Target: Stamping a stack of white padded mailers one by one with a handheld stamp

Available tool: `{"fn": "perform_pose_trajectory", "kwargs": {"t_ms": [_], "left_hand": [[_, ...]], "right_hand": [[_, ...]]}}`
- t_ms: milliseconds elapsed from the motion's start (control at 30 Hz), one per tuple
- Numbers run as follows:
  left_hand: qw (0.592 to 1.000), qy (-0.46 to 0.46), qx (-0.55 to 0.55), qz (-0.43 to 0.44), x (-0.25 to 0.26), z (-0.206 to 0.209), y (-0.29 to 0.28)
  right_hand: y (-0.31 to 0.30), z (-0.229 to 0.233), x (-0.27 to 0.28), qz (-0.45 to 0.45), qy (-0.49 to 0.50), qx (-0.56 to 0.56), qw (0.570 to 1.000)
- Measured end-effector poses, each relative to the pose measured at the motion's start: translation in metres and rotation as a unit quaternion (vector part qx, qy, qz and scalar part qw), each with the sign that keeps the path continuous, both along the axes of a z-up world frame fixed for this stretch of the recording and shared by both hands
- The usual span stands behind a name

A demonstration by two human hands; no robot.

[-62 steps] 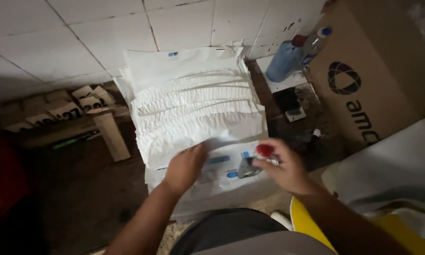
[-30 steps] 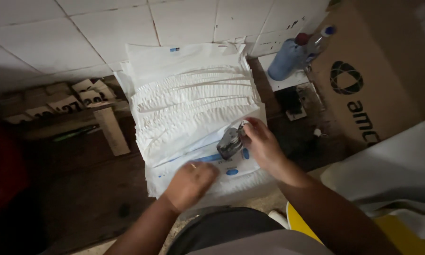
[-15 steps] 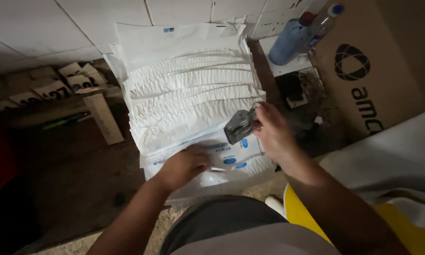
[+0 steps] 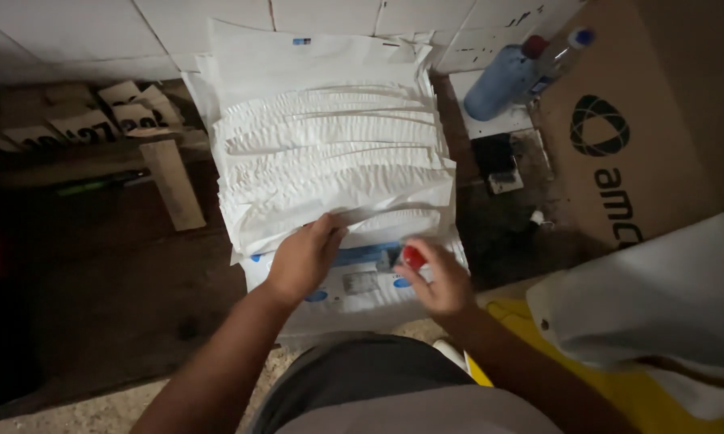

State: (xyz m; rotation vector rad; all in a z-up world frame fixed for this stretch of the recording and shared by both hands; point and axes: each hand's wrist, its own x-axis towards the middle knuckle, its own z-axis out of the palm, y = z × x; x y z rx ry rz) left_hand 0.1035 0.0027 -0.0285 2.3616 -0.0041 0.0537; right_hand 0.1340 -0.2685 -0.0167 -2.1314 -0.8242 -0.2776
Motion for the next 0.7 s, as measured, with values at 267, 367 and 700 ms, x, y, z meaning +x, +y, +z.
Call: {"fn": "perform_pose_trajectory", "kwargs": {"t_ms": [267, 367, 700], "left_hand": [[0.946, -0.183, 0.110, -0.244, -0.056, -0.006, -0.049], [0.947, -0.088, 0.131, -0.280, -0.051, 0.002, -0.036], [0.980, 0.021, 0.012, -0.198, -0.033, -0.001, -0.015]], "right_hand": [[0.008, 0.008, 0.023, -0.014, 0.106, -0.003, 0.994], [0.001, 0.038, 0.039, -0.061, 0.262, 0.087, 0.959], [-0.032, 0.117, 0.032, -0.186, 0.278, 0.169, 0.927]]}}
